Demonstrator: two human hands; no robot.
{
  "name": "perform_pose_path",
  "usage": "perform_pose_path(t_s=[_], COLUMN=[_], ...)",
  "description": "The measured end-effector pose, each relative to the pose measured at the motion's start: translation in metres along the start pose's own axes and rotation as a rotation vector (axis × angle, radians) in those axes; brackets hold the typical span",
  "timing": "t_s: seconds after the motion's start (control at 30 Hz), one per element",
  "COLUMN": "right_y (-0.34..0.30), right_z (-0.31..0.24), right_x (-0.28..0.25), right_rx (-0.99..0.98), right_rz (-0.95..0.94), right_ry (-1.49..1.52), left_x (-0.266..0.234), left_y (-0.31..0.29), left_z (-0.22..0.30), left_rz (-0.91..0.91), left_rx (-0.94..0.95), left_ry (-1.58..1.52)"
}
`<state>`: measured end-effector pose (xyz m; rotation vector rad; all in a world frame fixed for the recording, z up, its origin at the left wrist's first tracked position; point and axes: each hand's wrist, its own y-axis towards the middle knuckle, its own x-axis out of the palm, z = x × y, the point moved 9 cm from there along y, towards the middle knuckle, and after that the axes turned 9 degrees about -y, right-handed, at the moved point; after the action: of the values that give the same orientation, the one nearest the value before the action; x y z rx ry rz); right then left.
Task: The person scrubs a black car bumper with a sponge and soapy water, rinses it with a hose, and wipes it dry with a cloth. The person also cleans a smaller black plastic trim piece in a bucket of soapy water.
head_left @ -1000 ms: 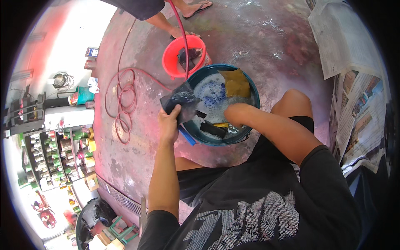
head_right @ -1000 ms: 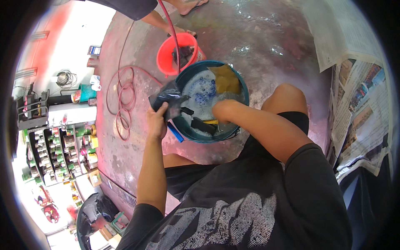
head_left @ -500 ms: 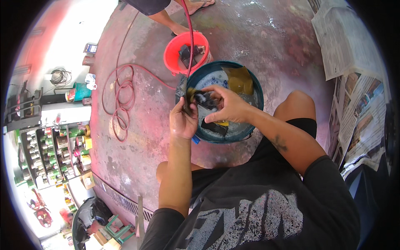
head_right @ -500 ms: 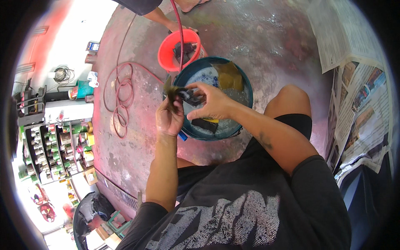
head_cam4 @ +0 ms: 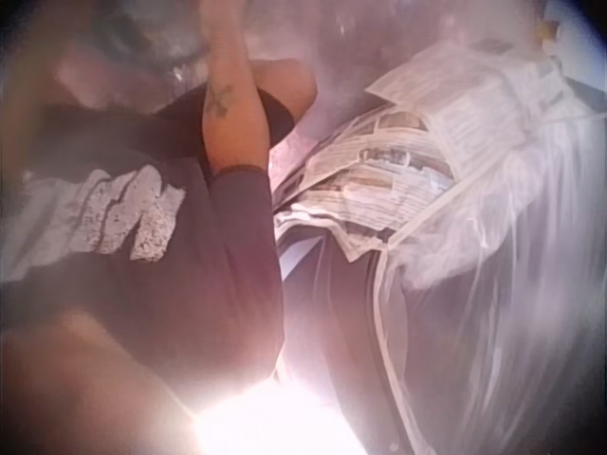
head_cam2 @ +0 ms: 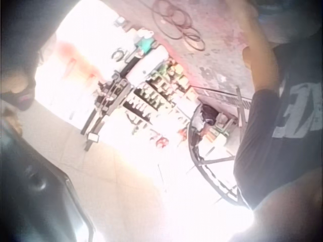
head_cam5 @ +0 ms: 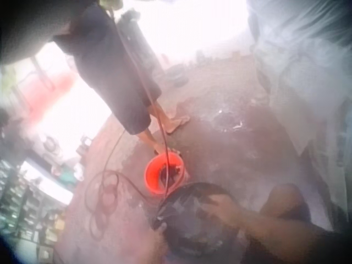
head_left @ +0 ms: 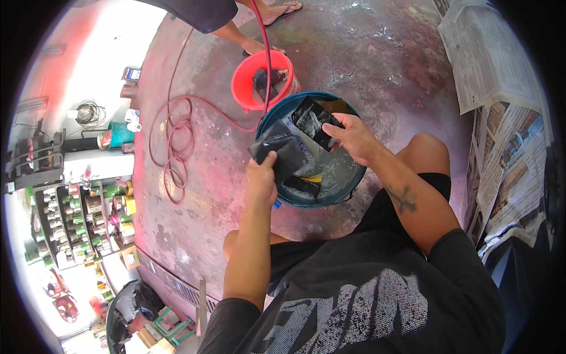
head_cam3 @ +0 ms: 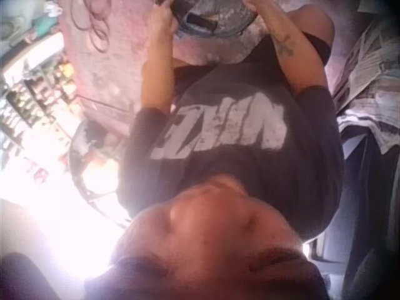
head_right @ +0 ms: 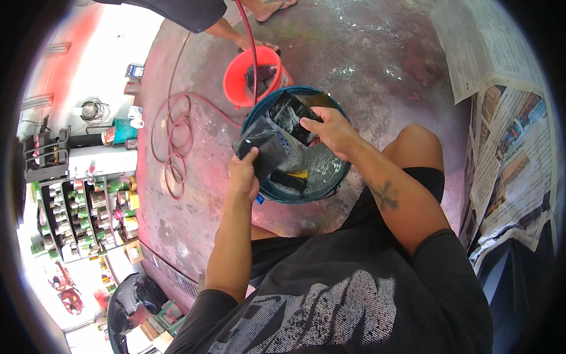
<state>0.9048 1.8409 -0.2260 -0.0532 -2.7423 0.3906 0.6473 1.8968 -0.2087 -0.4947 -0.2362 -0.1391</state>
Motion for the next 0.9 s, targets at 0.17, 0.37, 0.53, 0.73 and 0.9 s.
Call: perform_pose_path(t_s=[0.17, 0.37, 0.53, 0.73, 0.9], right_y=[-0.009, -0.013, -0.011, -0.022, -0.014], right_z=[-0.015, -0.017, -0.019, -0.036, -0.061], right_x=[0.018, 0.03, 0.021, 0.012, 0.014], right_rx=[-0.045, -0.049, -0.076, -0.001, -0.207], right_rz=[-0.133, -0.167, -0.103, -0.025, -0.051], right_ry=[0.03, 0.004, -0.242, -0.517, -0.736], left_x=[0.016, 0.068, 0.053, 0.055, 0.062], left_y=[-0.011, -0.011, -0.008, -0.002, -0.009], left_z=[0.011, 0.019, 0.025, 0.019, 0.069], left_rz=[0.123, -0.261, -0.032, -0.055, -0.047], left_rx=[0.221, 0.008, -0.025, -0.003, 0.306], left_ry=[0.621, 0.188, 0.217, 0.081, 0.534])
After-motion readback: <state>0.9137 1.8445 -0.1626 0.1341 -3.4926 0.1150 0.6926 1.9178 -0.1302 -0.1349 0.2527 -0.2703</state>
